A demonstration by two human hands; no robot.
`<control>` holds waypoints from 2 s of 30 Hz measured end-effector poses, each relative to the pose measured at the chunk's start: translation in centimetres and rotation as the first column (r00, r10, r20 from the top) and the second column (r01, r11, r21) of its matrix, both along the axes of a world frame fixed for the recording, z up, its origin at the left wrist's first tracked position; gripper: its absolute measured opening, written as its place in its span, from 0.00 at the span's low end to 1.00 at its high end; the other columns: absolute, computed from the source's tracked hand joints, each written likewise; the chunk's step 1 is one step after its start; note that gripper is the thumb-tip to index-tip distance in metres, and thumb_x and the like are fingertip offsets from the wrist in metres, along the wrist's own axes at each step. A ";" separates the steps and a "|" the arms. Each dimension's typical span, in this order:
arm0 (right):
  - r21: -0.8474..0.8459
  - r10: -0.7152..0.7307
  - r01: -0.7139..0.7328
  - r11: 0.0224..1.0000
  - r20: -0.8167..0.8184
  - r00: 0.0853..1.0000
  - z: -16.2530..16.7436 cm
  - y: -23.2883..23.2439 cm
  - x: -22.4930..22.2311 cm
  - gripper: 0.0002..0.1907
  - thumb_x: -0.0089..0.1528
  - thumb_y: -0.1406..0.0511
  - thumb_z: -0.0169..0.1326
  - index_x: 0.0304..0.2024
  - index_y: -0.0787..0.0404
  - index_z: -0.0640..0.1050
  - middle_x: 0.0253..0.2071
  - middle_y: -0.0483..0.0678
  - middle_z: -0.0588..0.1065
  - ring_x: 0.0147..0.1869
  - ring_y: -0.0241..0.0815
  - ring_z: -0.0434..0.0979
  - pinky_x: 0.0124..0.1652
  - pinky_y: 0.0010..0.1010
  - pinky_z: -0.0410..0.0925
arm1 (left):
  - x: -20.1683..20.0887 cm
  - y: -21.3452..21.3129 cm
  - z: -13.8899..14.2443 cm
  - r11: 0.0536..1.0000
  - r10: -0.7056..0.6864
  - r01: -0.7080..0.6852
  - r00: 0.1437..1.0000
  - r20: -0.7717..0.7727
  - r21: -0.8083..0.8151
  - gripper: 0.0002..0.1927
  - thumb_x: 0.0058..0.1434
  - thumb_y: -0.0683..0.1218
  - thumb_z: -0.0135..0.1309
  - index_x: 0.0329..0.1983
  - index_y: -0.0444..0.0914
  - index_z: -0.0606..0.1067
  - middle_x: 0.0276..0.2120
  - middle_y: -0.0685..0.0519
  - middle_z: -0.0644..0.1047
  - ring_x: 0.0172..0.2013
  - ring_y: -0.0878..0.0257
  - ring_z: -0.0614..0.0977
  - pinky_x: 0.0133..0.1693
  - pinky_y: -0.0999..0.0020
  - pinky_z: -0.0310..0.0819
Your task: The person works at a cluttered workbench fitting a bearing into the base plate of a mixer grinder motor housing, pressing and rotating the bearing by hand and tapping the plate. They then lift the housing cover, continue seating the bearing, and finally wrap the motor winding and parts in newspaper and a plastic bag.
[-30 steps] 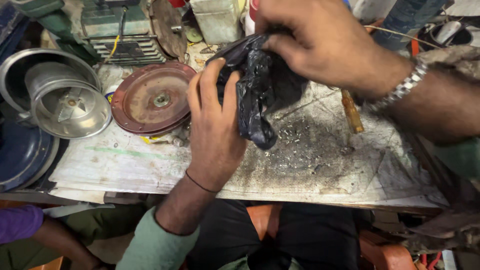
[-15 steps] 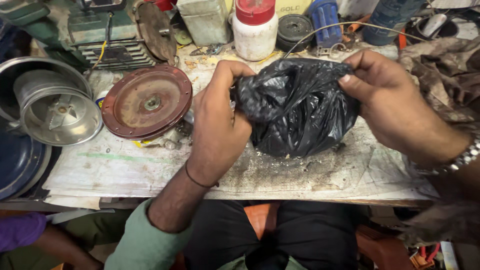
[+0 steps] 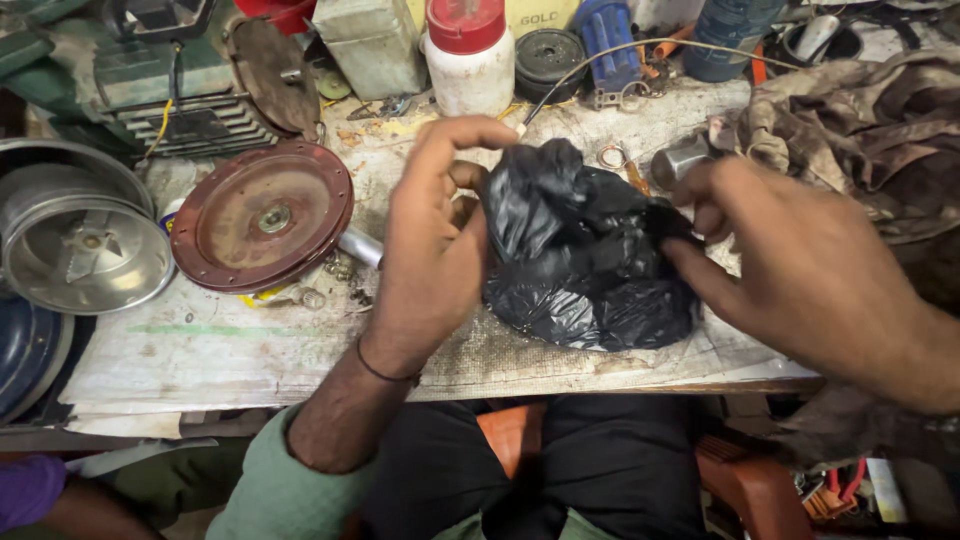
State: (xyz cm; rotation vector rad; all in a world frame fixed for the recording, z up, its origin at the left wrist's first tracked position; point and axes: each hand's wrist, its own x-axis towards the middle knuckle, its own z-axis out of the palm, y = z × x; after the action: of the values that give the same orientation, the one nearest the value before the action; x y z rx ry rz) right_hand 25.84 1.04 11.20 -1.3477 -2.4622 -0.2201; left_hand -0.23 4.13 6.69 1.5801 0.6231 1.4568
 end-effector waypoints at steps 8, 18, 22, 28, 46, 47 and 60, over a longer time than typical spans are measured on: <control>0.084 0.270 -0.260 0.962 -0.140 0.953 -1.3 -0.2 -0.9 0.14 0.59 0.75 0.55 0.48 0.67 0.71 0.48 0.59 0.78 0.36 0.46 0.80 0.34 0.34 0.73 | 0.4 -1.8 0.5 0.945 -0.176 0.251 0.930 0.322 -0.208 0.18 0.79 0.49 0.42 0.64 0.34 0.62 0.54 0.39 0.75 0.51 0.58 0.80 0.51 0.64 0.77; -0.481 -0.018 0.095 0.871 0.163 0.986 -3.2 0.6 -1.7 0.35 0.54 0.49 0.68 0.52 0.64 0.74 0.36 0.53 0.81 0.38 0.45 0.86 0.36 0.33 0.81 | 0.1 -6.0 2.2 0.893 0.241 -0.004 0.849 -0.470 0.451 0.38 0.53 0.52 0.69 0.65 0.38 0.68 0.69 0.35 0.61 0.68 0.39 0.67 0.66 0.47 0.64; -0.206 0.044 0.051 0.977 0.432 0.901 -2.7 -0.4 -2.0 0.52 0.43 0.38 0.65 0.57 0.65 0.71 0.65 0.63 0.68 0.62 0.58 0.74 0.45 0.44 0.78 | 1.2 -5.6 0.0 0.865 0.414 -0.119 0.719 -0.558 0.488 0.18 0.60 0.50 0.66 0.46 0.33 0.79 0.69 0.35 0.64 0.67 0.38 0.68 0.67 0.47 0.65; -0.170 -0.141 0.327 0.930 0.657 0.741 -2.2 0.3 -1.2 0.70 0.44 0.25 0.49 0.70 0.71 0.60 0.66 0.66 0.65 0.67 0.64 0.69 0.49 0.50 0.76 | 1.4 -4.4 -2.2 0.845 0.535 -0.257 0.423 -0.731 0.469 0.15 0.57 0.47 0.63 0.32 0.27 0.79 0.62 0.37 0.70 0.63 0.42 0.69 0.61 0.48 0.66; -0.407 -0.019 0.078 0.910 0.146 0.989 -0.9 3.8 -3.0 0.24 0.64 0.56 0.53 0.59 0.63 0.74 0.42 0.55 0.79 0.44 0.52 0.82 0.47 0.43 0.73 | 1.2 -3.0 -1.4 0.766 0.642 -0.161 0.164 -0.749 0.622 0.26 0.66 0.58 0.51 0.62 0.41 0.73 0.41 0.51 0.81 0.51 0.49 0.76 0.59 0.31 0.57; -0.402 -0.039 0.094 0.911 0.143 0.989 -1.3 4.3 -3.1 0.27 0.64 0.55 0.52 0.61 0.63 0.72 0.40 0.58 0.78 0.45 0.55 0.81 0.47 0.46 0.72 | 1.0 -2.9 -1.3 0.764 0.639 -0.192 0.100 -0.763 0.615 0.25 0.67 0.58 0.52 0.62 0.42 0.73 0.40 0.52 0.82 0.49 0.50 0.76 0.58 0.34 0.59; -0.532 -0.052 0.235 0.813 0.336 0.940 -2.0 10.2 -4.7 0.34 0.61 0.43 0.53 0.58 0.59 0.76 0.45 0.60 0.82 0.51 0.56 0.82 0.53 0.48 0.73 | -0.8 -1.8 -1.1 0.936 0.349 -0.123 0.241 -0.905 0.329 0.62 0.39 0.63 0.72 0.69 0.27 0.58 0.32 0.43 0.80 0.43 0.42 0.77 0.44 0.49 0.72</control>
State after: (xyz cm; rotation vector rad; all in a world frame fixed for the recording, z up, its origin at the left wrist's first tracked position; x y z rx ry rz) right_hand 21.18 11.25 9.21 -1.8679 -2.8158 0.3329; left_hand -1.04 2.30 5.62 2.5997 1.5199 0.5150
